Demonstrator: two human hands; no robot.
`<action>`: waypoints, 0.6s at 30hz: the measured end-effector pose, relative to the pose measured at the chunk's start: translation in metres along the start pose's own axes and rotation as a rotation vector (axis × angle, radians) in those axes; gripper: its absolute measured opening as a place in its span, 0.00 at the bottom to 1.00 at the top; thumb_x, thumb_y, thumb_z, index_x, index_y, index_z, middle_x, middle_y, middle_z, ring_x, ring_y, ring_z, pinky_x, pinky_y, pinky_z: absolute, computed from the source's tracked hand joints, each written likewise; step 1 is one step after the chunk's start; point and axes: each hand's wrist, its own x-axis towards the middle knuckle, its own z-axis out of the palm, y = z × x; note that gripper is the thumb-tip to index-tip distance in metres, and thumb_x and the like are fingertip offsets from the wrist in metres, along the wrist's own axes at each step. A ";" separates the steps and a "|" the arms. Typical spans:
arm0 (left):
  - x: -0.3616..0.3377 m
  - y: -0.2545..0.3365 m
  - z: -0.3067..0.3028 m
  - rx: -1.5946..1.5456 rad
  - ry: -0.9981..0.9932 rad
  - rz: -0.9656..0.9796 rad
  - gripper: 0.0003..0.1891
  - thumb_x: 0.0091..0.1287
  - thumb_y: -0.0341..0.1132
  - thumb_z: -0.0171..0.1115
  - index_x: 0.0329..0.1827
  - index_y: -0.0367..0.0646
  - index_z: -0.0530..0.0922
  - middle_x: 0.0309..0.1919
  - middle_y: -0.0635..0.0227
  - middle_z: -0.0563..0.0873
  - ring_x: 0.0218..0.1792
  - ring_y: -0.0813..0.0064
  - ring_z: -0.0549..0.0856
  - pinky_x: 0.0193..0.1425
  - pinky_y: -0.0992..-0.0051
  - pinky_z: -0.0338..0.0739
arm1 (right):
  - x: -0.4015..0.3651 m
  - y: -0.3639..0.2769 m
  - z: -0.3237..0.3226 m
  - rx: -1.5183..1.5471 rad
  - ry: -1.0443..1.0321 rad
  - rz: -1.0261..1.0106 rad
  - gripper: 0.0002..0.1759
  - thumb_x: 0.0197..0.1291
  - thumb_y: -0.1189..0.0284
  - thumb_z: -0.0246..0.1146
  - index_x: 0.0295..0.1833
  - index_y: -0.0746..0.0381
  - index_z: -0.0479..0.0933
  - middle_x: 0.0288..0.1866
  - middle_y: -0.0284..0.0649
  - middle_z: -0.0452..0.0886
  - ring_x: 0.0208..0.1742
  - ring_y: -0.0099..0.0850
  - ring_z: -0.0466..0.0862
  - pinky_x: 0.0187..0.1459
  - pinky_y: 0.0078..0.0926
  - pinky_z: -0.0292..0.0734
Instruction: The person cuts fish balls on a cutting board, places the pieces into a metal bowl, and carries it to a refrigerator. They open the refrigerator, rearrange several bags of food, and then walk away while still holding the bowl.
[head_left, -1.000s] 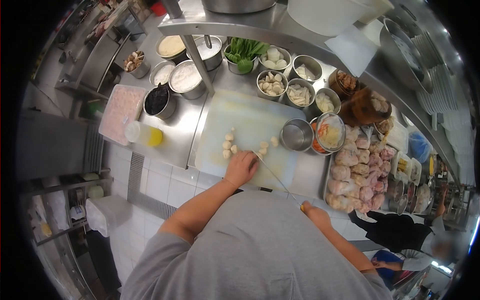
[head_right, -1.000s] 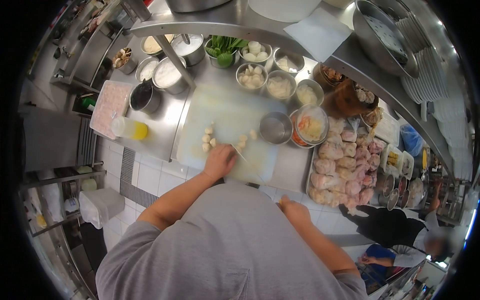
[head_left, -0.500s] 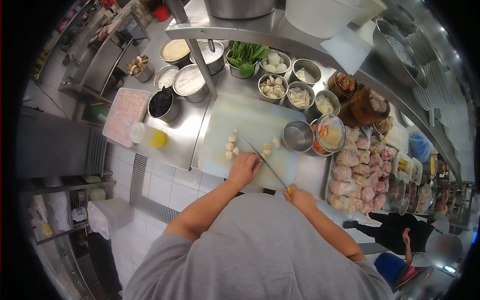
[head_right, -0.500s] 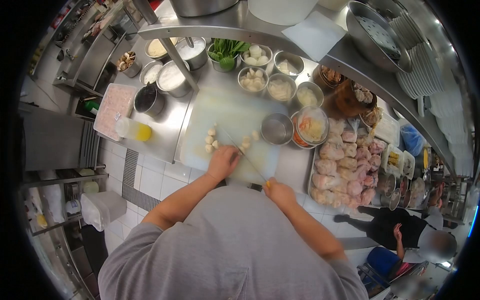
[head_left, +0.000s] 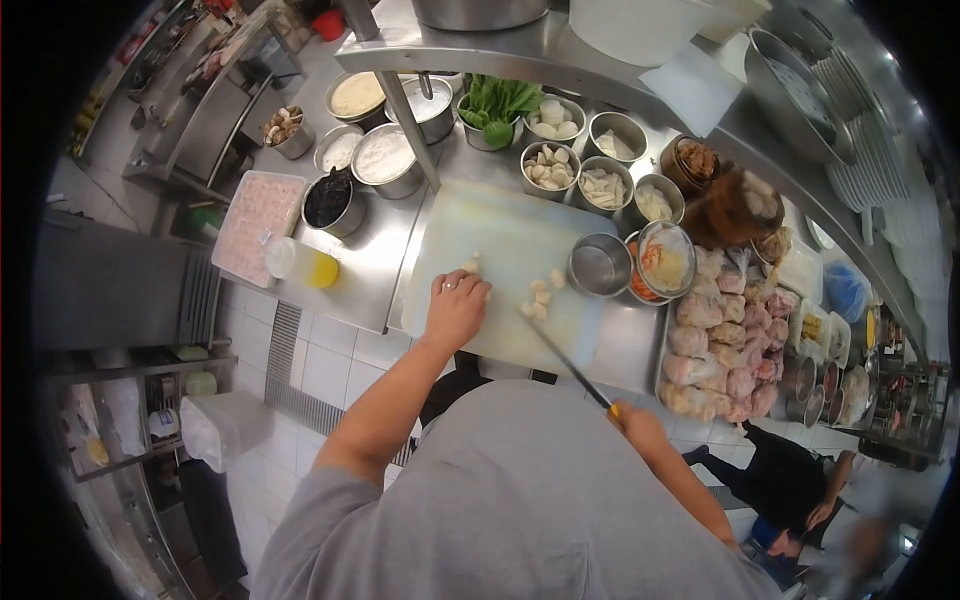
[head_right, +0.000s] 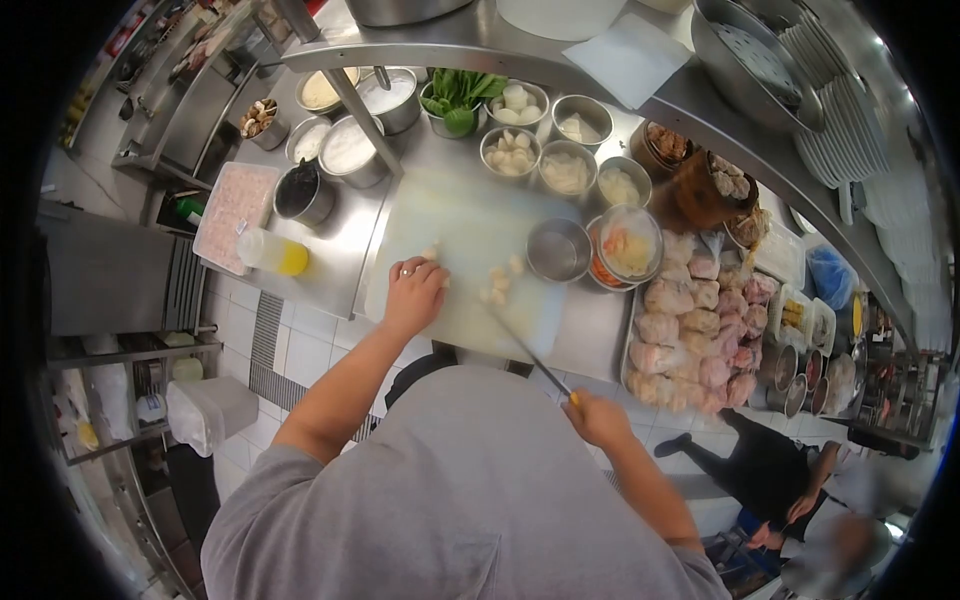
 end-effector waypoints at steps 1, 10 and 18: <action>0.000 -0.001 0.001 0.021 -0.032 0.018 0.18 0.57 0.31 0.74 0.51 0.50 0.84 0.50 0.70 0.87 0.61 0.62 0.82 0.66 0.55 0.71 | 0.002 -0.001 0.001 0.038 0.022 0.052 0.17 0.75 0.54 0.61 0.53 0.57 0.76 0.37 0.53 0.87 0.42 0.58 0.86 0.44 0.55 0.79; -0.013 0.056 0.038 -0.348 -0.088 -0.225 0.19 0.60 0.40 0.78 0.50 0.44 0.82 0.45 0.63 0.87 0.53 0.53 0.83 0.63 0.57 0.74 | 0.011 -0.016 -0.004 0.128 0.104 0.077 0.20 0.75 0.52 0.60 0.56 0.58 0.76 0.39 0.55 0.88 0.43 0.59 0.86 0.46 0.56 0.79; -0.029 0.049 0.028 -0.371 -0.009 -0.069 0.18 0.64 0.38 0.74 0.54 0.46 0.81 0.53 0.65 0.85 0.56 0.58 0.83 0.62 0.58 0.74 | -0.001 -0.033 -0.009 0.113 0.081 0.081 0.17 0.75 0.56 0.63 0.53 0.58 0.76 0.35 0.55 0.87 0.40 0.59 0.86 0.43 0.54 0.79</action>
